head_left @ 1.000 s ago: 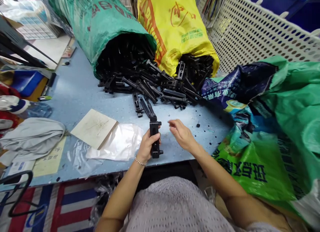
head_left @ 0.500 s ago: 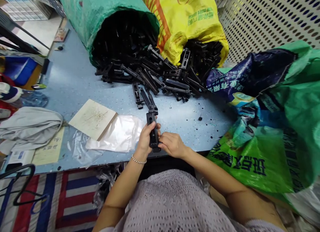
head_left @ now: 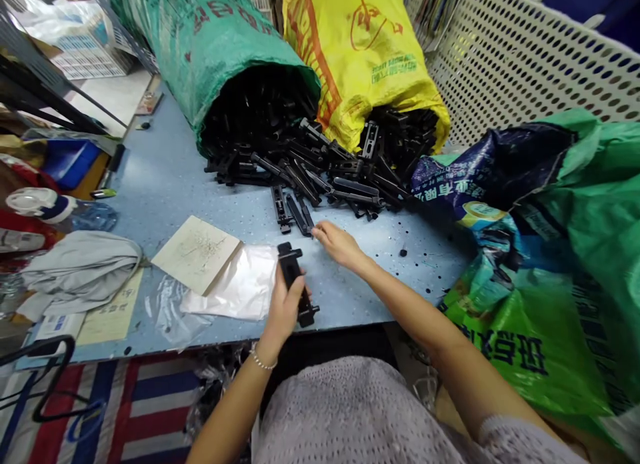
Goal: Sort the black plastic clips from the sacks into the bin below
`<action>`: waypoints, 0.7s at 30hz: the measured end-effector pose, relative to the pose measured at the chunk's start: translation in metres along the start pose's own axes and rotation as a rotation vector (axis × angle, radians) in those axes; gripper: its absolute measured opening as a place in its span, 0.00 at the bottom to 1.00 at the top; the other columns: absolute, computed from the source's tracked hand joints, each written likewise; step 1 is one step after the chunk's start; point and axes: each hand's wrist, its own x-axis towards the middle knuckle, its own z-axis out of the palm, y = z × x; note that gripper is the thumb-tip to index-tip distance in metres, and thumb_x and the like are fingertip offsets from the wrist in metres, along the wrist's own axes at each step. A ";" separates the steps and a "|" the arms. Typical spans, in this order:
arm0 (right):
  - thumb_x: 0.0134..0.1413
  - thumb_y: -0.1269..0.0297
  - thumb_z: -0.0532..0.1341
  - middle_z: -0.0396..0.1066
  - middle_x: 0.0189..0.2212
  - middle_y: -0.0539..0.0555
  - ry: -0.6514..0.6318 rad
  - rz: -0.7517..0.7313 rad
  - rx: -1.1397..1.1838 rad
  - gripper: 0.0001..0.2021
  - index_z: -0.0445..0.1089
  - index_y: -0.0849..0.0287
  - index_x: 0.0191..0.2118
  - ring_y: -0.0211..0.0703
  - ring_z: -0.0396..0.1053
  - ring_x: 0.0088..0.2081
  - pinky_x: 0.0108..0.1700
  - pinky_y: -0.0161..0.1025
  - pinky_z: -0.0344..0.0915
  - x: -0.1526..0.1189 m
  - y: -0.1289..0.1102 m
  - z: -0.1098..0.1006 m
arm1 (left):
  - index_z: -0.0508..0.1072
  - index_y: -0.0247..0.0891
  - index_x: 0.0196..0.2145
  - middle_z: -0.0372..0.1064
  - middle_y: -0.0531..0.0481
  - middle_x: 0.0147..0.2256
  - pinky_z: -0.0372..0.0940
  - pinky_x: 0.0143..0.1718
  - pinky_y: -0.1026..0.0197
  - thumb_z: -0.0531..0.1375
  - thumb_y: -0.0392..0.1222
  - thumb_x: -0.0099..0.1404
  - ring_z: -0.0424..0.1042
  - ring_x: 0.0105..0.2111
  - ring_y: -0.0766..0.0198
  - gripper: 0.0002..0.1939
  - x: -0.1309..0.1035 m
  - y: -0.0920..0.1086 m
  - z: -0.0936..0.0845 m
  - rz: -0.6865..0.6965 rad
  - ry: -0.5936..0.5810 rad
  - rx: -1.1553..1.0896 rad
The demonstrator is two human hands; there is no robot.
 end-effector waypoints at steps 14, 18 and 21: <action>0.70 0.50 0.45 0.72 0.36 0.53 -0.022 -0.255 0.086 0.19 0.66 0.56 0.46 0.42 0.69 0.35 0.38 0.38 0.62 -0.037 -0.018 -0.009 | 0.71 0.41 0.46 0.73 0.48 0.42 0.67 0.43 0.61 0.62 0.56 0.62 0.73 0.42 0.61 0.21 0.056 0.016 -0.005 -0.235 0.173 -0.744; 0.68 0.44 0.43 0.71 0.35 0.57 0.193 -0.358 -0.181 0.24 0.66 0.58 0.37 0.46 0.67 0.38 0.38 0.40 0.59 -0.022 -0.022 -0.011 | 0.73 0.37 0.40 0.70 0.51 0.31 0.64 0.28 0.65 0.65 0.52 0.59 0.68 0.26 0.69 0.18 0.043 0.032 -0.002 -0.371 0.018 -0.830; 0.69 0.46 0.40 0.71 0.30 0.57 0.176 -0.427 -0.299 0.27 0.67 0.59 0.32 0.46 0.66 0.35 0.36 0.39 0.56 -0.003 -0.022 -0.011 | 0.72 0.34 0.36 0.68 0.50 0.28 0.60 0.22 0.67 0.64 0.53 0.58 0.64 0.22 0.71 0.18 0.040 0.033 0.004 -0.485 -0.062 -1.014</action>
